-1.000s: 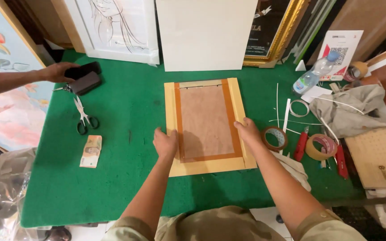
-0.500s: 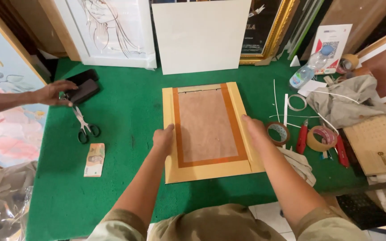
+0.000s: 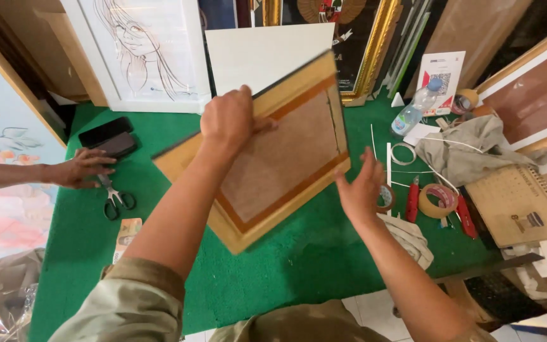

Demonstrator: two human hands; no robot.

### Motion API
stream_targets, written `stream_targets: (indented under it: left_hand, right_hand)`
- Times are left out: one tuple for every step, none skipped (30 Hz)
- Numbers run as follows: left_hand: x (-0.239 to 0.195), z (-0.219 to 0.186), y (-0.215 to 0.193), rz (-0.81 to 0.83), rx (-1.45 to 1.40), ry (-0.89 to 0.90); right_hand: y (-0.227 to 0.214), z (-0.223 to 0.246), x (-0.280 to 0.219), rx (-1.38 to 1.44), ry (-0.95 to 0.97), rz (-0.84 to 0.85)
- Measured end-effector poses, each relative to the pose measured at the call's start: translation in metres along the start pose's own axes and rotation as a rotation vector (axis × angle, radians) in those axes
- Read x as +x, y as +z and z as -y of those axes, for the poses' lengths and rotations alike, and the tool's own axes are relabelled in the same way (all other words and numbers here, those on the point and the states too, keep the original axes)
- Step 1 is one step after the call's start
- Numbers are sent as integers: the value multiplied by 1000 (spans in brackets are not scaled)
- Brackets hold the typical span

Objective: Applying adhesive tape to the back of a picture frame to seal the backing.

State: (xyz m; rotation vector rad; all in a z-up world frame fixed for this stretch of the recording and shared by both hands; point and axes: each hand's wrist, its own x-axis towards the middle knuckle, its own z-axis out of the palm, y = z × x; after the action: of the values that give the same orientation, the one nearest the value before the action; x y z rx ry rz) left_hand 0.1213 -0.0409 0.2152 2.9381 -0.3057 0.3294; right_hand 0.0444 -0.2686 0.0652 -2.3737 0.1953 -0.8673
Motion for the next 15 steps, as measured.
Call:
stream_targets:
  left_hand:
    - [3,-7,-7,-5,0,1]
    - [6,-14,-15,-108,73,181]
    - [7,-21,-21,-208,143,364]
    - [17,-31,-24,-209,141,367]
    - [26,-41,-27,-46,284,458]
    - [35,-52,-29,119,428,546]
    - [35,-59,-30,119,426,548]
    - [35,-67,-31,51,525,697]
    - [35,-73,-33,-22,628,843]
    - [37,-70,-31,-26,630,843]
    - [38,-67,-27,-234,598,894]
    - [38,-64,-23,-443,560,934]
    - [34,-58,-21,-437,562,932]
    - [29,-51,-18,-581,346,838]
    - [24,-45,-15,-717,125,734]
  right_hand:
    - [-16,15,13,1,-3,-4]
    - [-33,29,26,-54,-159,-66]
    - [-50,43,37,-113,-312,-126]
    - [-62,55,47,-117,-311,-128]
    - [-74,65,56,-298,-422,-84]
    - [-85,76,64,-480,-530,-37]
    - [-87,77,67,-482,-529,-36]
    - [-88,78,70,-447,-386,160]
    - [-88,80,73,-405,-243,349]
    - [-85,76,71,-405,-244,345]
    - [-82,72,66,-335,-160,343]
    - [-78,68,62,-265,-75,340]
    - [-74,65,59,-261,-75,345]
    - [-69,62,56,-202,69,409]
    - [-66,59,52,-145,214,474]
